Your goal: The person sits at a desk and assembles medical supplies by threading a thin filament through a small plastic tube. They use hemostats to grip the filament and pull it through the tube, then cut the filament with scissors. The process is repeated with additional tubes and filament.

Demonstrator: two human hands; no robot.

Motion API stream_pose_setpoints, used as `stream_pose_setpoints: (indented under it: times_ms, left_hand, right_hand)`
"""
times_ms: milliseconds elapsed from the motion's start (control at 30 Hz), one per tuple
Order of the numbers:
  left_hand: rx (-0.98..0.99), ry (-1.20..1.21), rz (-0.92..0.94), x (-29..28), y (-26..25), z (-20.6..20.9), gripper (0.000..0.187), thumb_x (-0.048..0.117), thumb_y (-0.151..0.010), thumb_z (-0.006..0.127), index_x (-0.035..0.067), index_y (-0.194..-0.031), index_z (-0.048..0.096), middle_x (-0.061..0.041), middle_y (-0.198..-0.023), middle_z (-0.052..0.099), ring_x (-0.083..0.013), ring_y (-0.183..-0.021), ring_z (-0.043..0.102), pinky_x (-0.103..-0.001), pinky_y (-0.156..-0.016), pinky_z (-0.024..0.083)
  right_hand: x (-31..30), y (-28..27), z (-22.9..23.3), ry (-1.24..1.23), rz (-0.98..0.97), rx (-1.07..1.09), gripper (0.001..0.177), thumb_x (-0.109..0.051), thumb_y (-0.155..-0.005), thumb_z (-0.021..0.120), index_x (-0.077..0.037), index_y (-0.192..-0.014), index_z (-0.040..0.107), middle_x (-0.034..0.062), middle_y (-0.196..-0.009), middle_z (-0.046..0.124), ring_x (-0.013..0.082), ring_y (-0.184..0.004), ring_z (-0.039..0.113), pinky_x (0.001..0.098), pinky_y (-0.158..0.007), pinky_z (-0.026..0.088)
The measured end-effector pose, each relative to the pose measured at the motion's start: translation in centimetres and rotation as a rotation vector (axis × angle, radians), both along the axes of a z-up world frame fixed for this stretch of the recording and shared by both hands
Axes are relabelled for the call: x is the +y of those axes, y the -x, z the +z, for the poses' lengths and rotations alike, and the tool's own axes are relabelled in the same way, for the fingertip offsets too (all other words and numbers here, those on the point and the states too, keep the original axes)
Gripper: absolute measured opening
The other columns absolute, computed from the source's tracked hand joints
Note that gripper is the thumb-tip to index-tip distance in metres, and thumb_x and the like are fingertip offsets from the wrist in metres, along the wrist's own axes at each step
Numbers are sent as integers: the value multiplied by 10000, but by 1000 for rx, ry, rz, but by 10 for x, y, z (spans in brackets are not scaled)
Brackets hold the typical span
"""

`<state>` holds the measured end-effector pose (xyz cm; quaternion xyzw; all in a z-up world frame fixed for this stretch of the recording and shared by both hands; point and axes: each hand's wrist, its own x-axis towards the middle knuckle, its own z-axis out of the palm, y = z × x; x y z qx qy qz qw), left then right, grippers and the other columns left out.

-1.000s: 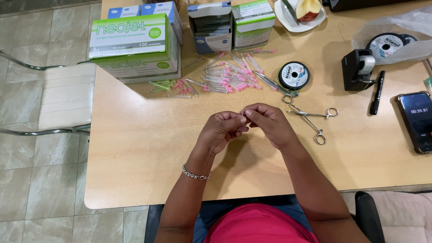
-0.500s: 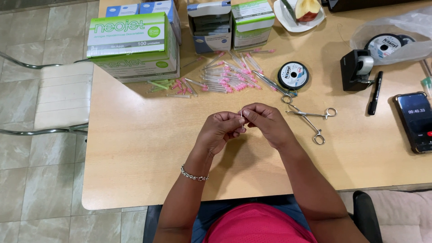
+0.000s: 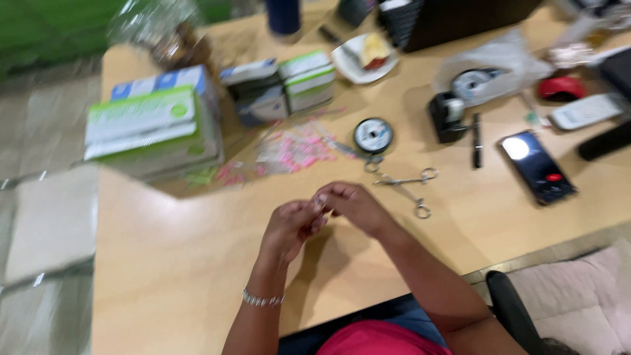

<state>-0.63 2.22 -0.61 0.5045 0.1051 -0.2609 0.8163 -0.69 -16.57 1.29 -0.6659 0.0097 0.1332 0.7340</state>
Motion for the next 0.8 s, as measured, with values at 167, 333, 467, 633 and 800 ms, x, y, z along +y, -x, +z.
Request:
stream_pose_setpoints:
  times_ms: [167, 333, 467, 633, 800]
  left_hand:
    - [33, -50, -19, -8, 2, 0, 217, 38, -864, 822, -104, -962, 690, -175, -750, 654, -265, -714, 690, -336, -657, 541]
    - [57, -58, -7, -12, 1, -12, 129, 40, -851, 782, -22, -930, 701, -222, -732, 692, -242, -580, 562, -314, -574, 467]
    - [51, -89, -50, -20, 7, -21, 116, 6, -871, 759, -76, -953, 745, -229, -735, 704, -243, -592, 574, -311, -573, 486]
    - [33, -182, -151, -29, 15, -16, 117, 0, -855, 778, -72, -946, 781, -219, -704, 717, -215, -578, 573, -281, -570, 416]
    - [24, -190, -159, -27, 12, -11, 91, -16, -851, 780, -74, -921, 778, -205, -720, 721, -217, -626, 604, -286, -603, 452]
  right_hand:
    - [-18, 19, -10, -3, -34, -27, 207, -189, -982, 685, -79, -1149, 738, 58, -956, 762, 117, -840, 676, 230, -716, 533]
    - [-32, 39, 16, 128, -3, 173, 282, -337, -942, 661, -118, -1100, 740, -20, -1043, 742, 99, -882, 645, 260, -750, 506]
    - [-32, 44, 29, 108, -39, 216, 298, -386, -950, 646, -135, -1083, 739, -17, -1085, 750, 99, -916, 646, 255, -771, 506]
    - [-30, 39, 17, -33, -21, 229, 229, -325, -949, 705, -134, -1070, 738, -33, -920, 712, 63, -842, 642, 248, -719, 471]
    - [-32, 34, 14, -88, -16, 227, 248, -332, -927, 724, -111, -1039, 733, 17, -944, 728, 94, -833, 654, 245, -708, 485]
